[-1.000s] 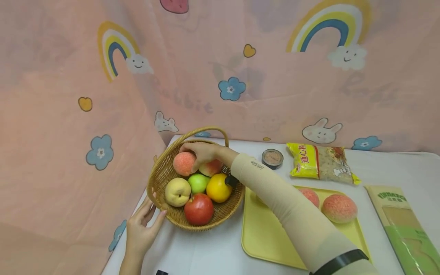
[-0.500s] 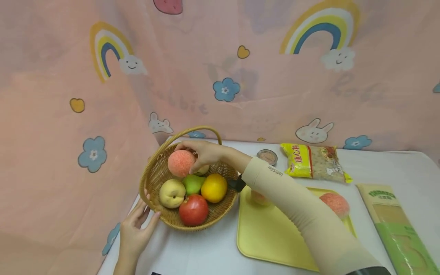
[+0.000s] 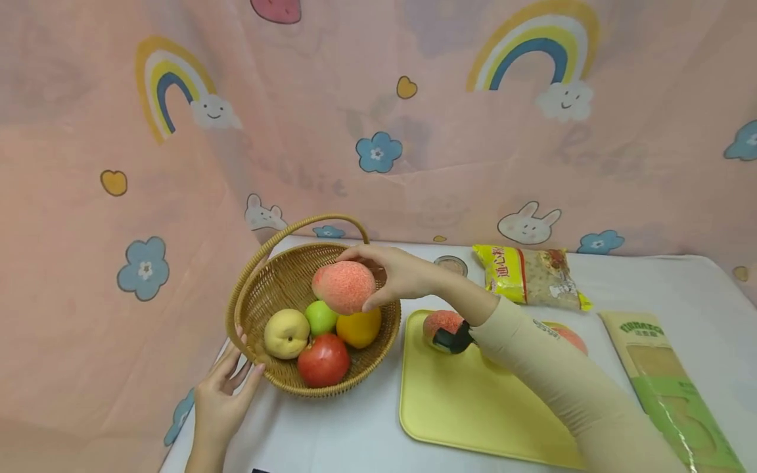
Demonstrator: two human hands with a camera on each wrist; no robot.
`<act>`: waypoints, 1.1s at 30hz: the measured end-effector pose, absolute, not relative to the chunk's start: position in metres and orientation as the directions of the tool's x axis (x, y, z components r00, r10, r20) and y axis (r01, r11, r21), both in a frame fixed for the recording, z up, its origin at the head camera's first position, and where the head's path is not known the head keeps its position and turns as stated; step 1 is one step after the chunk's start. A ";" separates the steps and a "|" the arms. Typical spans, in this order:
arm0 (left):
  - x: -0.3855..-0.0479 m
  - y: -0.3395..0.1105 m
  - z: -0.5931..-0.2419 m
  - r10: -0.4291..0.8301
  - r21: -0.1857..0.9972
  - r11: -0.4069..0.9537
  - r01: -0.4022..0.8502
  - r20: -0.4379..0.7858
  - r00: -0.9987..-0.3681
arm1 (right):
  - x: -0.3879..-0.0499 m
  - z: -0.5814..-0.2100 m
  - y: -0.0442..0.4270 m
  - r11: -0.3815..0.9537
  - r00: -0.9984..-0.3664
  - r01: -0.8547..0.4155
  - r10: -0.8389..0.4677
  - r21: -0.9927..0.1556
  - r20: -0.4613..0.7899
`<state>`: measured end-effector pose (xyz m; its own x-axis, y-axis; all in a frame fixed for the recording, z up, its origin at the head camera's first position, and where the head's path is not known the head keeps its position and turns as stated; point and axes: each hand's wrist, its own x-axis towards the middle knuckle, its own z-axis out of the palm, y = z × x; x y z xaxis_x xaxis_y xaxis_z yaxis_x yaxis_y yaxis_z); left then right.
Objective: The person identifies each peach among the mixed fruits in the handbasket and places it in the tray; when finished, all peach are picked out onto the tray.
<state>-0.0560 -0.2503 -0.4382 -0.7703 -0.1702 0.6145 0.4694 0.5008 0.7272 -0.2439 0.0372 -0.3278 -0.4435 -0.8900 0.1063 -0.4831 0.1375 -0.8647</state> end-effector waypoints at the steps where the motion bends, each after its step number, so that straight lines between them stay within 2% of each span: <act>1: -0.056 -0.251 -0.439 -0.166 0.726 0.503 0.470 0.614 -0.772 | -0.241 -0.329 0.044 0.136 -0.455 -0.481 -0.883 -0.866 0.114; 9: -0.055 -0.251 -0.441 -0.168 0.730 0.498 0.467 0.610 -0.775 | -0.212 -0.348 0.102 0.170 -0.574 -0.422 -0.811 -0.890 0.117; 16: -0.057 -0.253 -0.443 -0.154 0.733 0.439 0.519 0.631 -0.760 | -0.190 -0.378 0.146 0.251 -0.665 -0.356 -0.745 -0.900 0.055; 23: -0.061 -0.251 -0.441 -0.145 0.730 0.437 0.526 0.634 -0.759 | -0.170 -0.406 0.171 0.259 -0.685 -0.335 -0.727 -0.906 0.046; 27: -0.059 -0.250 -0.441 -0.160 0.747 0.435 0.503 0.613 -0.773 | -0.153 -0.420 0.177 0.290 -0.698 -0.289 -0.716 -0.912 -0.007; 33: -0.056 -0.251 -0.441 -0.176 0.762 0.428 0.486 0.598 -0.782 | -0.137 -0.442 0.172 0.339 -0.673 -0.251 -0.734 -0.907 -0.088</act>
